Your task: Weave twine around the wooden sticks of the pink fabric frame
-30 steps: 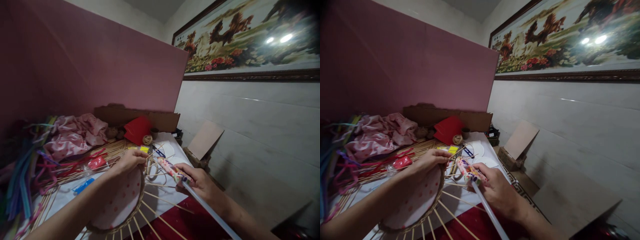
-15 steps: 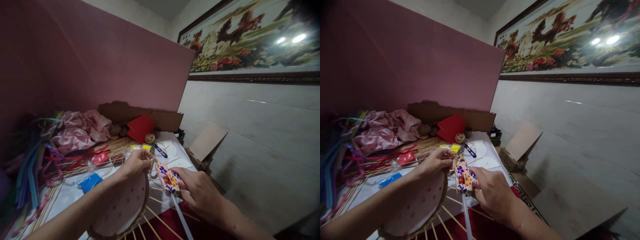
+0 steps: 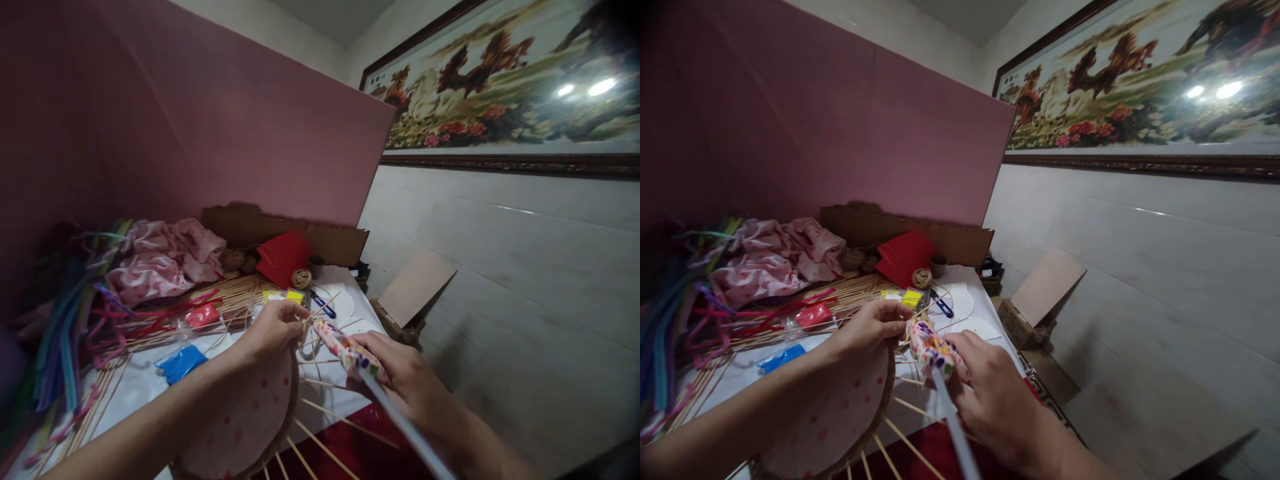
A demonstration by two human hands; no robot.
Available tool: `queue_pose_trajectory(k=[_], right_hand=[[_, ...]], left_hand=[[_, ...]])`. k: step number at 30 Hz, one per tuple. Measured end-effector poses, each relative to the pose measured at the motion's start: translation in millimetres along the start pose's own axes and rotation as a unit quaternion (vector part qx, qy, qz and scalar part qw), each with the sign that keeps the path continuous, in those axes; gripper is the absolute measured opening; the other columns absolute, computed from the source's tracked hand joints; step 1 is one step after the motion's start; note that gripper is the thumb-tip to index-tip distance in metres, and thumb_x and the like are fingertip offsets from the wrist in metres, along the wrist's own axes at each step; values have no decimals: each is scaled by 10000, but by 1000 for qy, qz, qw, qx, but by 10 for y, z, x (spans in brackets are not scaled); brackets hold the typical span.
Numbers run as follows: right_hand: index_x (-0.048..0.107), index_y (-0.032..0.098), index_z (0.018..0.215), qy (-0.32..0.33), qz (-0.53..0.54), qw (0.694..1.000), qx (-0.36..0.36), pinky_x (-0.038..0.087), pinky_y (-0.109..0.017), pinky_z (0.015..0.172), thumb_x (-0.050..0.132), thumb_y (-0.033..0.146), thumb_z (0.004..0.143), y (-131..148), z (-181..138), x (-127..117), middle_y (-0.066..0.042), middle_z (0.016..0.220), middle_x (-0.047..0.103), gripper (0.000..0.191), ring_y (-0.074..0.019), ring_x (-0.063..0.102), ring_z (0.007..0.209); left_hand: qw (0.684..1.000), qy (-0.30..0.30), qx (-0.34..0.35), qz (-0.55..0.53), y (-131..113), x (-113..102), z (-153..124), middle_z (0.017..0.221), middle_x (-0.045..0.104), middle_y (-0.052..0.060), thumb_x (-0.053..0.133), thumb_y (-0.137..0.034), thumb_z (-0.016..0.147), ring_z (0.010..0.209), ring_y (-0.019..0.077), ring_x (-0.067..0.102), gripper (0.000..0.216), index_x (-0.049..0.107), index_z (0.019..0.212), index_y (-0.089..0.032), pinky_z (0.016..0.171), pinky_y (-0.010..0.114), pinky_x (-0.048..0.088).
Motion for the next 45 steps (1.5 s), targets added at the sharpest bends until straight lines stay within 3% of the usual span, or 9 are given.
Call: queue_pose_trajectory(k=[3,7,12,15,19,31,38,45], right_hand=[[530,195,735,35,51,997,51,374,-250,572,487,396,875,-63,119,-18,-3,709,561,249,-139,473,617],[552,194,779,65,94,991,68,370,-242,597,425,461,898,-152,233,3,-9,759,561,318,-149,487,694],[559,175,755,108,123,983,89,334,-224,555,399,527,888,-334,298,119,-1,704,505,409,-129,432,648],[510,164,681,118,117,981,104,279,-218,496,414,584,857,-435,327,141,16,623,415,466,-107,345,575],[494,164,679,121,132,978,103,283,-215,477,427,608,840,-437,360,100,16,612,413,478,-98,357,547],[485,170,687,156,189,937,247,214,-166,275,420,753,736,-597,337,141,72,463,381,589,-37,275,323],[469,169,669,146,206,939,235,204,-168,285,441,721,757,-522,355,97,64,486,404,559,-32,275,342],[503,157,730,150,225,935,231,184,-161,313,460,723,744,-515,376,99,61,531,400,568,-31,274,382]], left_hand=[[999,-23,-3,48,-34,-47,29,482,567,-18,560,-82,527,486,131,508,225,634,731,-139,519,256,353],[996,-17,-8,91,-50,-65,59,478,572,-24,537,-88,524,493,135,505,339,686,827,-126,525,252,343],[994,-4,-4,112,-13,-68,89,502,591,-5,542,-100,523,499,127,489,198,678,663,-131,526,248,335],[993,-5,-14,114,1,-71,90,474,576,-12,558,-114,531,479,119,471,151,669,631,-136,516,246,323],[993,-14,-20,115,-2,-74,83,469,577,-7,564,-152,549,471,123,473,101,652,598,-147,515,254,326],[992,-12,-9,125,-15,-33,73,472,588,10,561,-222,571,444,106,420,73,589,530,-168,473,244,293],[995,-19,-7,97,-18,-19,80,489,609,19,565,-169,541,509,143,530,41,602,523,-175,550,261,375],[994,-33,-22,101,-78,-8,39,479,604,7,555,-129,563,485,132,520,52,596,573,-161,507,249,358]])
Point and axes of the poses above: each hand's wrist, its own z-axis towards the middle knuckle, its own x-axis out of the palm, y = z × x, the point moved 7 cm from there along z, towards the middle knuckle
